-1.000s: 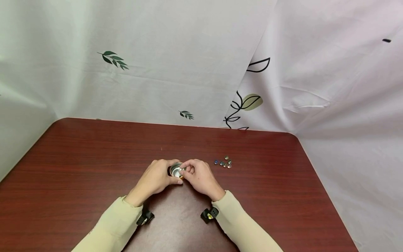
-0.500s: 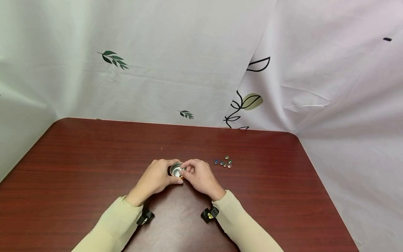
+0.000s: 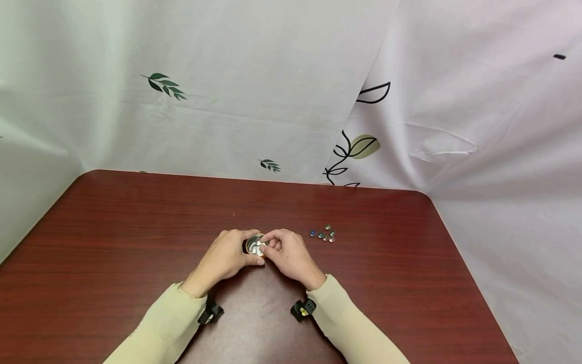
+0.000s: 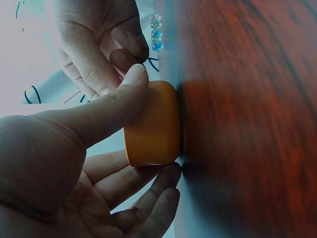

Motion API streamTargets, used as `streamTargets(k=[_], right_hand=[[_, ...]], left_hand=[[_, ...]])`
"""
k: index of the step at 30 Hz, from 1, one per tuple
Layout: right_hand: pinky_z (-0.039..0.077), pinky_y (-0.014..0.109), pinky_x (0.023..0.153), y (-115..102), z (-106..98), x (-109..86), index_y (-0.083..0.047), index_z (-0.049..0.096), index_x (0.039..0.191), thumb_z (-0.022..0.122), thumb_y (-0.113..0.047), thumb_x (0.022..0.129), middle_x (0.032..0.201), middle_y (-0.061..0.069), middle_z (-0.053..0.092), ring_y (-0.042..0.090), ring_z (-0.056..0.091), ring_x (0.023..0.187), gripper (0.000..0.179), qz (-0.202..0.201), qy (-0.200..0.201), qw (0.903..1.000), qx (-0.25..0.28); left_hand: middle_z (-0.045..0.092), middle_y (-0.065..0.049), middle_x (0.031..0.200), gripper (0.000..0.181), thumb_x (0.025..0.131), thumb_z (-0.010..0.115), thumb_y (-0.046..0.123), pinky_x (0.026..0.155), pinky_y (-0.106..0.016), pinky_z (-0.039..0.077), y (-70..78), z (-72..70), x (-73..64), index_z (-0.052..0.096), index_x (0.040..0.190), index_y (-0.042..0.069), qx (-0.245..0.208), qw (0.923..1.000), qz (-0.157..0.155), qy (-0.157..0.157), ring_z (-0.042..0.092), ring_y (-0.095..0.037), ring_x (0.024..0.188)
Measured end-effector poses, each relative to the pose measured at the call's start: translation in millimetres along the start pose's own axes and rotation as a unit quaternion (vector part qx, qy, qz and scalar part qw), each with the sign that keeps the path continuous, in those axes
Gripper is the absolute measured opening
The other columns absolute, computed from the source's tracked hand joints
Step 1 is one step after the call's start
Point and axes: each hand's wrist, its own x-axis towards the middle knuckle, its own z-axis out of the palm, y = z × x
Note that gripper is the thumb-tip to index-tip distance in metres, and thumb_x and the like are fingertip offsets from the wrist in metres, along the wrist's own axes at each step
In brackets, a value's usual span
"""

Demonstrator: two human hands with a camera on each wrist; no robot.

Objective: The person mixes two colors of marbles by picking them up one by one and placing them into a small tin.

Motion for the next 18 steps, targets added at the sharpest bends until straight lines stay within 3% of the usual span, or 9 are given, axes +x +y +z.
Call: streamTargets(k=[18], right_hand=[[0.045,0.023,0.062,-1.0,-6.0,-4.1,-0.010,0.074,0.101,0.073,-0.015,0.094,0.080,-0.005,0.058,0.007,0.052,0.067,0.008,-0.020,0.018,0.9996,0.012]], left_hand=[[0.074,0.003,0.093,0.051,0.074,0.091,0.031,0.069,-0.034,0.045,0.9,-1.4,-0.4,0.074,0.120,0.017,0.004,1.0000,0.001,-0.003,0.057,-0.017,0.075]])
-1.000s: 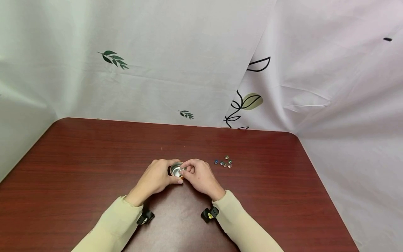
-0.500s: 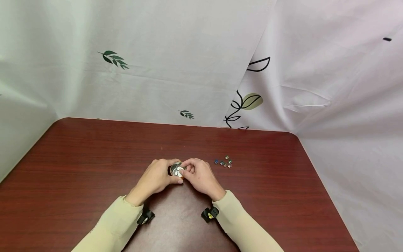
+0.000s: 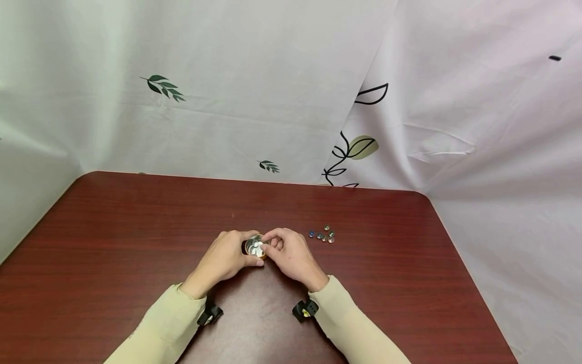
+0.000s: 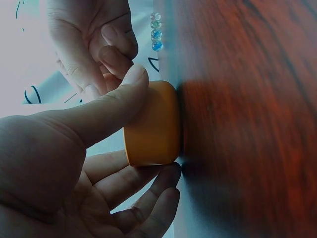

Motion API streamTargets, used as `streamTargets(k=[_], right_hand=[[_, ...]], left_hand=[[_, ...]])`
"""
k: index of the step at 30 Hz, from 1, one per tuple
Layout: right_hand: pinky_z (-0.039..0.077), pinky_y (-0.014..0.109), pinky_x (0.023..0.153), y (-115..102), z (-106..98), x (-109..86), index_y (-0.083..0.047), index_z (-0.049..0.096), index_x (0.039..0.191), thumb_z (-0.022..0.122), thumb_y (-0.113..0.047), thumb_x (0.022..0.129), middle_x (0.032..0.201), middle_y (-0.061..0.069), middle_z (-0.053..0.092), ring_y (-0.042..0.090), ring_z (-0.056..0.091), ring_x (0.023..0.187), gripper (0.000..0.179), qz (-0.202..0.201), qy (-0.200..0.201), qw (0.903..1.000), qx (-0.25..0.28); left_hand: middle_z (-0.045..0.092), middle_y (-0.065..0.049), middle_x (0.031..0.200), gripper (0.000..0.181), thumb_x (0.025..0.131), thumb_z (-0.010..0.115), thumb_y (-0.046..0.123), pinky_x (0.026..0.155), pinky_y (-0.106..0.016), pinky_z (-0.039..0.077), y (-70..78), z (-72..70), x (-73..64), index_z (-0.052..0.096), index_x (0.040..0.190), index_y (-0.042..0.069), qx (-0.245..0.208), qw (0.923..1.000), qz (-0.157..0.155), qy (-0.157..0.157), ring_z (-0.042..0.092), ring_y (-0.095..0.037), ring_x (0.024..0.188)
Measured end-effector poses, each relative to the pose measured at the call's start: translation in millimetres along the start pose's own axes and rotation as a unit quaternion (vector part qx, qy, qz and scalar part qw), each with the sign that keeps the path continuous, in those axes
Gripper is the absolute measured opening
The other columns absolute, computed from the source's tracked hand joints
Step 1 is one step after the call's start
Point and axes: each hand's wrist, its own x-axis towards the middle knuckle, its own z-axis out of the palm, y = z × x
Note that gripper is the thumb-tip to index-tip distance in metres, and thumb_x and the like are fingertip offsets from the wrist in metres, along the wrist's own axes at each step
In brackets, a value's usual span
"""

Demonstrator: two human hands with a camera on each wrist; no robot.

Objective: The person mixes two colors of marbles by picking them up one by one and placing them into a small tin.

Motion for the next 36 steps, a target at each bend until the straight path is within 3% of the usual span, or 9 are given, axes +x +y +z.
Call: streamTargets(k=[19,36], right_hand=[[0.045,0.024,0.063,0,-11,-6.1,-0.012,0.074,0.101,0.073,-0.016,0.094,0.081,-0.005,0.058,0.009,0.053,0.069,0.008,0.009,0.010,0.9999,0.004],[0.045,0.023,0.061,8,-26,-12.2,-0.008,0.074,0.102,0.073,-0.012,0.093,0.081,-0.003,0.058,0.009,0.053,0.067,0.010,0.001,0.025,0.9996,0.016]], left_hand=[[0.073,0.005,0.090,0.047,0.074,0.091,0.030,0.073,-0.037,0.048,0.9,1.1,-0.4,0.075,0.117,0.021,-0.006,1.0000,-0.003,0.000,0.062,-0.020,0.081],[0.074,0.003,0.093,0.050,0.074,0.091,0.029,0.077,-0.038,0.051,0.7,1.4,-0.5,0.074,0.119,0.018,-0.008,0.9999,-0.011,0.002,0.066,-0.021,0.087]])
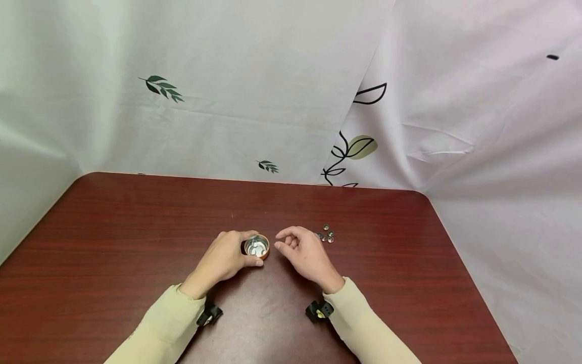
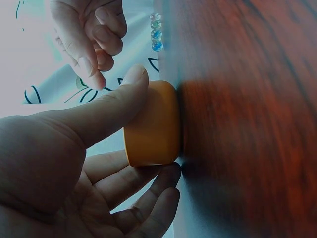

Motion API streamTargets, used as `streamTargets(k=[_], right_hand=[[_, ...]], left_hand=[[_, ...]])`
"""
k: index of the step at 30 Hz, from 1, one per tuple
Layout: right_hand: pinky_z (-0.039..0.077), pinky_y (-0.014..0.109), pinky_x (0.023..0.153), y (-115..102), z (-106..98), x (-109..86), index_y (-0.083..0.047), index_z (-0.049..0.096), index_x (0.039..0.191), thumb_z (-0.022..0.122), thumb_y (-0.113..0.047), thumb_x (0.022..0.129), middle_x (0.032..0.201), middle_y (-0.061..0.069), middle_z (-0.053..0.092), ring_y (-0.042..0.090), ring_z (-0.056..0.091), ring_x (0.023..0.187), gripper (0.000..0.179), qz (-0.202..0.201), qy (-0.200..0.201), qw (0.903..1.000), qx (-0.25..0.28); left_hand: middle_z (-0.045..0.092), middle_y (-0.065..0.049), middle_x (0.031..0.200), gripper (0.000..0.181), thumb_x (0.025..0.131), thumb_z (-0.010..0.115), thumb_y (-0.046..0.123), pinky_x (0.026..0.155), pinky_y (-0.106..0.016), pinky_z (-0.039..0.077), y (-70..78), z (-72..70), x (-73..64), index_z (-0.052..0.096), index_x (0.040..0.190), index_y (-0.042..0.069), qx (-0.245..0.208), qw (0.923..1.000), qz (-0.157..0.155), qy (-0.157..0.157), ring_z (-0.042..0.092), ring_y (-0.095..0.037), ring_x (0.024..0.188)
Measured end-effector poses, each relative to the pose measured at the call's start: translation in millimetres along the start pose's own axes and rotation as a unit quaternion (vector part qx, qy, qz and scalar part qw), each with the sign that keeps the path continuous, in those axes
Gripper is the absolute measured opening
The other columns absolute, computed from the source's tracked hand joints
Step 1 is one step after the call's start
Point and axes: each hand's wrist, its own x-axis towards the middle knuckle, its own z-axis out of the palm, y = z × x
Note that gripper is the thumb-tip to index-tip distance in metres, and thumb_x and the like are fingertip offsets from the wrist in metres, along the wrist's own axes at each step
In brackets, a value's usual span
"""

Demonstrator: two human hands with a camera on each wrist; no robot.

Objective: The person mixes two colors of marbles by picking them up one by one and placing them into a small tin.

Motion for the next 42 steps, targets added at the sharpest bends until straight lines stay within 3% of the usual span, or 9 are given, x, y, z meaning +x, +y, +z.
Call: streamTargets(k=[14,24,42], right_hand=[[0.044,0.023,0.060,8,-14,-6.7,-0.008,0.074,0.102,0.074,-0.011,0.092,0.078,-0.003,0.057,0.011,0.052,0.066,0.010,0.005,0.021,0.9997,0.006],[0.044,0.023,0.061,17,-26,-11.5,-0.006,0.074,0.104,0.074,-0.012,0.092,0.076,-0.003,0.058,0.012,0.052,0.065,0.013,0.022,0.029,0.9993,0.010],[0.043,0.022,0.060,33,-45,-20.5,-0.007,0.074,0.102,0.076,-0.010,0.090,0.079,-0.001,0.059,0.013,0.052,0.065,0.012,0.039,0.058,0.9974,0.013]], left_hand=[[0.074,0.001,0.097,0.055,0.074,0.091,0.032,0.083,-0.044,0.051,0.3,-0.2,-0.8,0.073,0.123,0.017,0.006,0.9999,-0.011,-0.005,0.065,-0.033,0.099],[0.074,0.001,0.096,0.056,0.073,0.091,0.032,0.081,-0.041,0.052,0.4,-0.2,-1.0,0.073,0.124,0.016,0.004,0.9999,-0.011,-0.003,0.067,-0.027,0.096],[0.074,-0.001,0.100,0.059,0.074,0.091,0.032,0.086,-0.046,0.051,-0.1,0.0,-0.8,0.071,0.127,0.016,0.009,0.9998,-0.015,-0.005,0.064,-0.038,0.105]])
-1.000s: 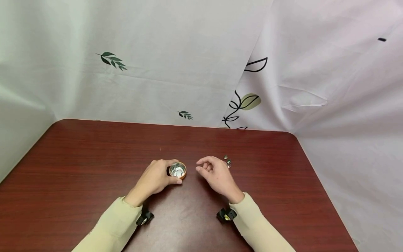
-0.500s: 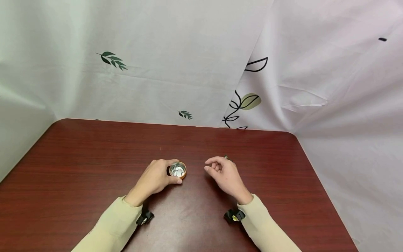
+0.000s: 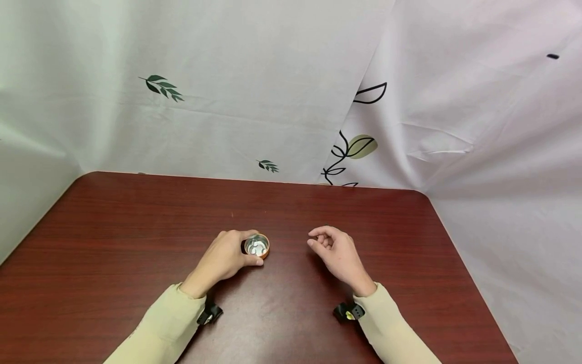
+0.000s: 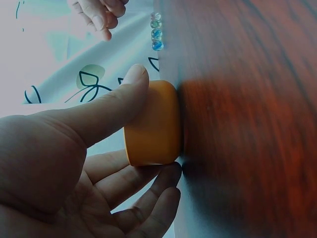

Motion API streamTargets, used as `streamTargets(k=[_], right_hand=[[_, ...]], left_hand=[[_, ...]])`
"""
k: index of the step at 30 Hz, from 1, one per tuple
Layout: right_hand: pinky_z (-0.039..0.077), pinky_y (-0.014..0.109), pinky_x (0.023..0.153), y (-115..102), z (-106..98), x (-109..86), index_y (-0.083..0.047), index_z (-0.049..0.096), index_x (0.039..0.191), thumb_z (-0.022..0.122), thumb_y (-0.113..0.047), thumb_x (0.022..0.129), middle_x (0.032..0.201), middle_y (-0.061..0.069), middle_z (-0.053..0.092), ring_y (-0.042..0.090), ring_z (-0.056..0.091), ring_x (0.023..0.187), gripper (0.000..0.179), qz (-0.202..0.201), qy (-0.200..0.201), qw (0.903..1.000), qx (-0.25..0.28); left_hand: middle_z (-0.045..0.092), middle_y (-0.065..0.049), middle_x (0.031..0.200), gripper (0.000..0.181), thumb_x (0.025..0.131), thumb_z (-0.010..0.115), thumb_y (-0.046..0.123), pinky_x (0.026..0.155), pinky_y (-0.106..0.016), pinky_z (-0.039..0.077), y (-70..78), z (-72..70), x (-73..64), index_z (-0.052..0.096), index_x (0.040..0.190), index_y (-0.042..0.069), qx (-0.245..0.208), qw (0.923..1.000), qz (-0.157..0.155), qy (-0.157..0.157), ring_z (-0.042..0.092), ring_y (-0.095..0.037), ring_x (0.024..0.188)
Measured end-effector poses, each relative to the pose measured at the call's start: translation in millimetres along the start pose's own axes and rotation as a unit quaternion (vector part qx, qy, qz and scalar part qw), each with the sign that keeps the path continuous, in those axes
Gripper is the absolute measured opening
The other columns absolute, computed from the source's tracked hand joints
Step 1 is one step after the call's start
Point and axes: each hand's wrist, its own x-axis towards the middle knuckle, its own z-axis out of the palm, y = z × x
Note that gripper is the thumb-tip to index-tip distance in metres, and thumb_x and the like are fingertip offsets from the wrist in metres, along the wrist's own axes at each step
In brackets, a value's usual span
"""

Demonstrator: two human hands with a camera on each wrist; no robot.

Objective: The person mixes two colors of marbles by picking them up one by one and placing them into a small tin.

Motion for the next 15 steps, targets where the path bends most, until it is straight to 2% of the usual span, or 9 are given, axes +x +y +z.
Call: streamTargets(k=[6,15], right_hand=[[0.041,0.022,0.059,5,-6,-1.7,-0.009,0.075,0.102,0.075,-0.010,0.090,0.078,-0.001,0.059,0.013,0.050,0.063,0.012,0.017,0.006,0.9998,-0.002],[0.040,0.021,0.060,13,-13,-4.3,-0.007,0.075,0.103,0.076,-0.010,0.089,0.078,0.000,0.059,0.012,0.050,0.064,0.014,0.034,0.017,0.9993,-0.005]], left_hand=[[0.075,0.000,0.099,0.057,0.073,0.091,0.032,0.088,-0.049,0.050,-1.5,1.0,0.9,0.072,0.125,0.017,0.004,0.9999,0.009,0.006,0.063,-0.039,0.104],[0.074,-0.001,0.101,0.057,0.074,0.091,0.032,0.087,-0.048,0.050,-1.2,1.0,0.5,0.072,0.125,0.017,0.002,1.0000,0.004,0.002,0.063,-0.039,0.105]])
